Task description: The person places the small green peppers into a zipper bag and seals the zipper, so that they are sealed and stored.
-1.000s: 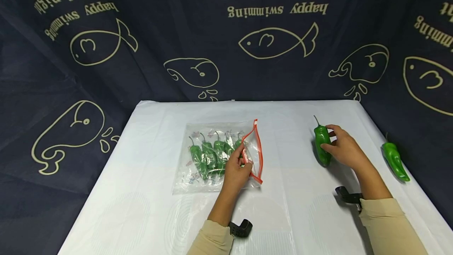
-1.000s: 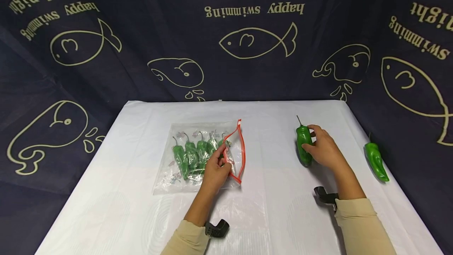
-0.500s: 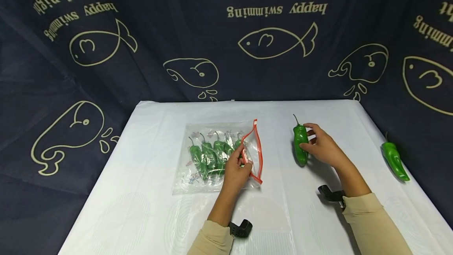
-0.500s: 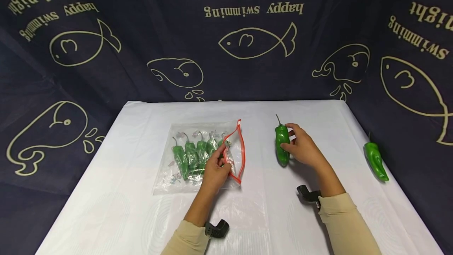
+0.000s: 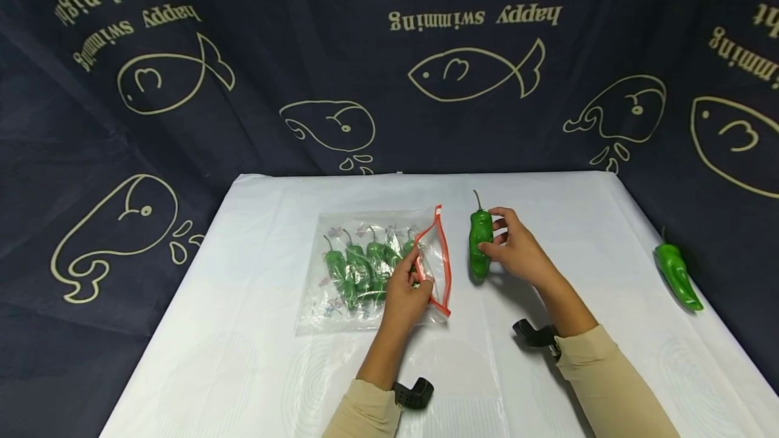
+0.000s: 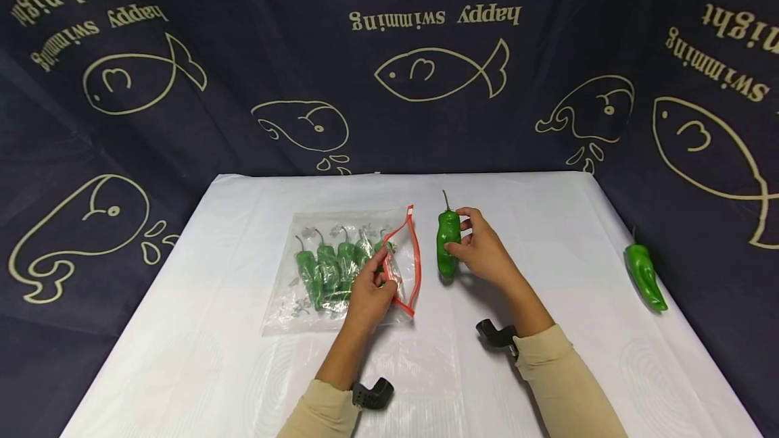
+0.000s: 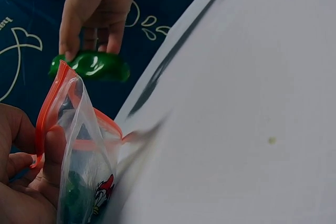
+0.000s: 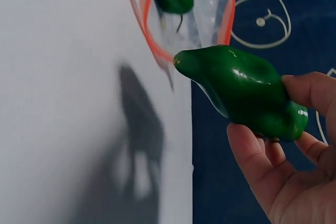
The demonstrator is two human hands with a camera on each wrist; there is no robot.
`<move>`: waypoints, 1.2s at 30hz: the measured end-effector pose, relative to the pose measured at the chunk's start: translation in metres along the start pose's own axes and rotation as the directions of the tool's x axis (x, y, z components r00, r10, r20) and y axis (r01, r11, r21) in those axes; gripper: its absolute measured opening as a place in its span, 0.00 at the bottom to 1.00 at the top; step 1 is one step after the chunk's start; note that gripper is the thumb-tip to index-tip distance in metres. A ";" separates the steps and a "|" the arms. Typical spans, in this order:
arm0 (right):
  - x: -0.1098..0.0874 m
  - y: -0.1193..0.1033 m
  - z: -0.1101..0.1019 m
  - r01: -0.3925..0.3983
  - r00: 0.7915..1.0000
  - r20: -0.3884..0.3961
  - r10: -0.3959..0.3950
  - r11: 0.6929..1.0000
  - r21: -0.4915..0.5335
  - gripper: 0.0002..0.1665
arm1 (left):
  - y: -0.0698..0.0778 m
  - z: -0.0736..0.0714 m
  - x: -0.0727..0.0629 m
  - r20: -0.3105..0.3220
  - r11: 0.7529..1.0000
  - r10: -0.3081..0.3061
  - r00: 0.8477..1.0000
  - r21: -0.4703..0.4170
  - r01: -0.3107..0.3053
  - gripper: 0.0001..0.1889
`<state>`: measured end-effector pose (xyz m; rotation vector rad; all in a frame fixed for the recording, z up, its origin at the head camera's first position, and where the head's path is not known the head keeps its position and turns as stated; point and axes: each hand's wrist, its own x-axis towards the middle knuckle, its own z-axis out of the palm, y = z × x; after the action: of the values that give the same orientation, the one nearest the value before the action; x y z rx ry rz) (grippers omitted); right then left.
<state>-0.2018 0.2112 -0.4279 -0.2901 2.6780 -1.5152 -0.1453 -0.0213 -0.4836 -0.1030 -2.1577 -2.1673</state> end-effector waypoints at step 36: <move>-0.002 -0.034 0.063 -0.166 0.980 0.144 0.140 0.968 0.189 0.41 | 0.000 -0.001 0.001 0.003 0.999 -0.018 1.000 0.047 0.018 0.36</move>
<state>-0.1867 0.1411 -0.4320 -0.1602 2.3661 -1.6399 -0.1466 -0.0221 -0.4838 -0.0847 -2.2187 -2.1260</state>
